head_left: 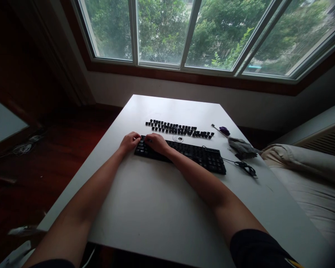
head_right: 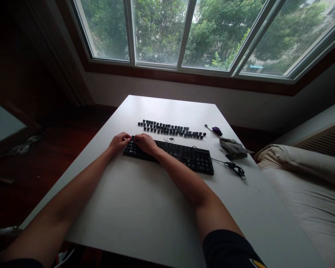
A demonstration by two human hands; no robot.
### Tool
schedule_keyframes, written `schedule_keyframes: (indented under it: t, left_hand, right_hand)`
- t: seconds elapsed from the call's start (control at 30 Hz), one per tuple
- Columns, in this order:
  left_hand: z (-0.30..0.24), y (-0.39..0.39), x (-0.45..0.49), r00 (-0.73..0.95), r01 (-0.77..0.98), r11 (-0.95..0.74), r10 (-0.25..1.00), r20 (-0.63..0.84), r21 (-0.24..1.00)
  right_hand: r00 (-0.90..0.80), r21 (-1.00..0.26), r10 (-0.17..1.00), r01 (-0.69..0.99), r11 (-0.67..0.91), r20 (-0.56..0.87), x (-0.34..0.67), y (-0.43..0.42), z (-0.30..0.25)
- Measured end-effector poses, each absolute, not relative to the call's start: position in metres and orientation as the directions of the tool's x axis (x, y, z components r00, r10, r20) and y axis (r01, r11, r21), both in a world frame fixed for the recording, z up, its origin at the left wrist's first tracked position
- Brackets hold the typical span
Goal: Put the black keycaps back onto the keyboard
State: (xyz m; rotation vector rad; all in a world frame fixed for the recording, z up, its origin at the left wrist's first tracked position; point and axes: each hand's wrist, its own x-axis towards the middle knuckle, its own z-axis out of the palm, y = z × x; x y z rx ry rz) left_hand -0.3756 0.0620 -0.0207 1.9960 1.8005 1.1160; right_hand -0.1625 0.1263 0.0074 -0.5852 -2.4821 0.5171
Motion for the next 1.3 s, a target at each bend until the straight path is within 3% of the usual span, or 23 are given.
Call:
schedule_keyframes:
  t: [0.33, 0.67, 1.07, 1.17, 1.3]
  left_hand:
    - [-0.018, 0.061, -0.375, -0.043, 0.756, -0.207, 0.931, 0.363, 0.621]
    - [-0.016, 0.06, -0.374, -0.037, 0.759, -0.215, 0.928, 0.371, 0.614]
    - [-0.018, 0.061, -0.372, -0.044, 0.777, -0.195, 0.931, 0.361, 0.598]
    - [-0.018, 0.061, -0.372, -0.033, 0.771, -0.213, 0.928, 0.371, 0.6]
    - [-0.017, 0.061, -0.373, -0.028, 0.764, -0.218, 0.929, 0.369, 0.607]
  right_hand:
    - [-0.758, -0.506, 0.554, 0.348, 0.789, 0.344, -0.166, 0.129, 0.009]
    - [-0.74, -0.422, 0.537, 0.369, 0.828, 0.406, -0.167, 0.125, 0.006]
    - [-0.811, -0.174, 0.435, 0.399, 0.901, 0.392, -0.167, 0.111, 0.005]
    - [-0.809, -0.241, 0.449, 0.383, 0.892, 0.38, -0.163, 0.116, 0.008]
    - [-0.731, -0.335, 0.557, 0.45, 0.827, 0.393, -0.158, 0.143, 0.016]
